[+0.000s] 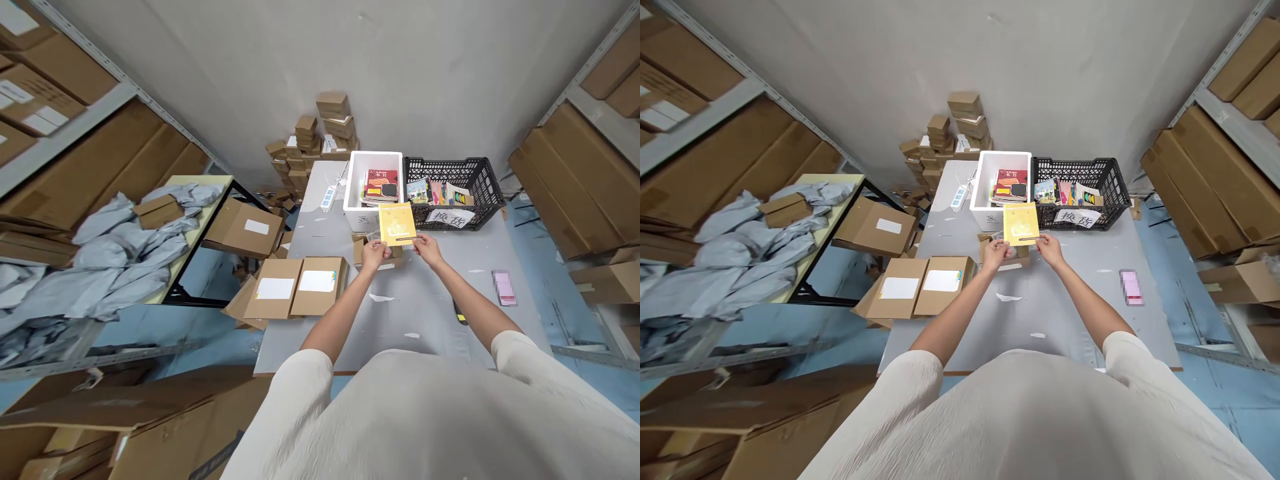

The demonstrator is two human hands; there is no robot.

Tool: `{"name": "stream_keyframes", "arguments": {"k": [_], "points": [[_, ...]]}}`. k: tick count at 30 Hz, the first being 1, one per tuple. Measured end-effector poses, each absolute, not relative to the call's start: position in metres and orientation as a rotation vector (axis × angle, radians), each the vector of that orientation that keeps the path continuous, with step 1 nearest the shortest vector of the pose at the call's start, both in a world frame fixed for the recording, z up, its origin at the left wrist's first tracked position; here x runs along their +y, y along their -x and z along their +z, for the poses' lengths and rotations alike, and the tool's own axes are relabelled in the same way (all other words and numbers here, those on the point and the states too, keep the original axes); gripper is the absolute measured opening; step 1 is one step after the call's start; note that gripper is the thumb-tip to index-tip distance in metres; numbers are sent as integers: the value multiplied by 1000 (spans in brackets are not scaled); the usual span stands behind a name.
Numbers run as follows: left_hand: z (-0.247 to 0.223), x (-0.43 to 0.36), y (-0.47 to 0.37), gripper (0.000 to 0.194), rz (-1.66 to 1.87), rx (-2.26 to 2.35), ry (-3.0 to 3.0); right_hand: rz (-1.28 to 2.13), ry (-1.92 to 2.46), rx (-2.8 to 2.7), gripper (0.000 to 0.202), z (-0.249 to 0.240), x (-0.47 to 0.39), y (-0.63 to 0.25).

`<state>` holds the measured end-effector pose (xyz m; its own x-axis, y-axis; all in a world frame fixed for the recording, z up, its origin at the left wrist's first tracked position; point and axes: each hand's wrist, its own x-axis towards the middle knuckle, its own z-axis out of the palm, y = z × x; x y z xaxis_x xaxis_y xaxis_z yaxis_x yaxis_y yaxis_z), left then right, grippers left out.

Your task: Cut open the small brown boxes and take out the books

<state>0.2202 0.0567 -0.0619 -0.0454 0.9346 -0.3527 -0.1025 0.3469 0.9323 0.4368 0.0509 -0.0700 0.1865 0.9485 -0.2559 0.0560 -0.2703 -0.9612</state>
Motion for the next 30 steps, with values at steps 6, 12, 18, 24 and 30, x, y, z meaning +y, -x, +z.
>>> {"name": "stream_keyframes", "arguments": {"k": [6,12,18,24,30], "points": [[-67,119,-201,16,1090,1400,-748,1215,1513,-946,39,-79,116,-405],[-81,158,-202,58,1291,1402,-787,1351,1288,-880,72,-86,140,-387],[-101,136,-186,47,1243,1473,-967,1289,1443,-949,42,-104,113,-404],[-106,99,-156,42,1152,1745,-1067,1191,1726,-1012,39,-122,83,-425],[-127,51,-143,42,920,1737,-820,1426,1746,-1015,87,-123,33,-413]]}}
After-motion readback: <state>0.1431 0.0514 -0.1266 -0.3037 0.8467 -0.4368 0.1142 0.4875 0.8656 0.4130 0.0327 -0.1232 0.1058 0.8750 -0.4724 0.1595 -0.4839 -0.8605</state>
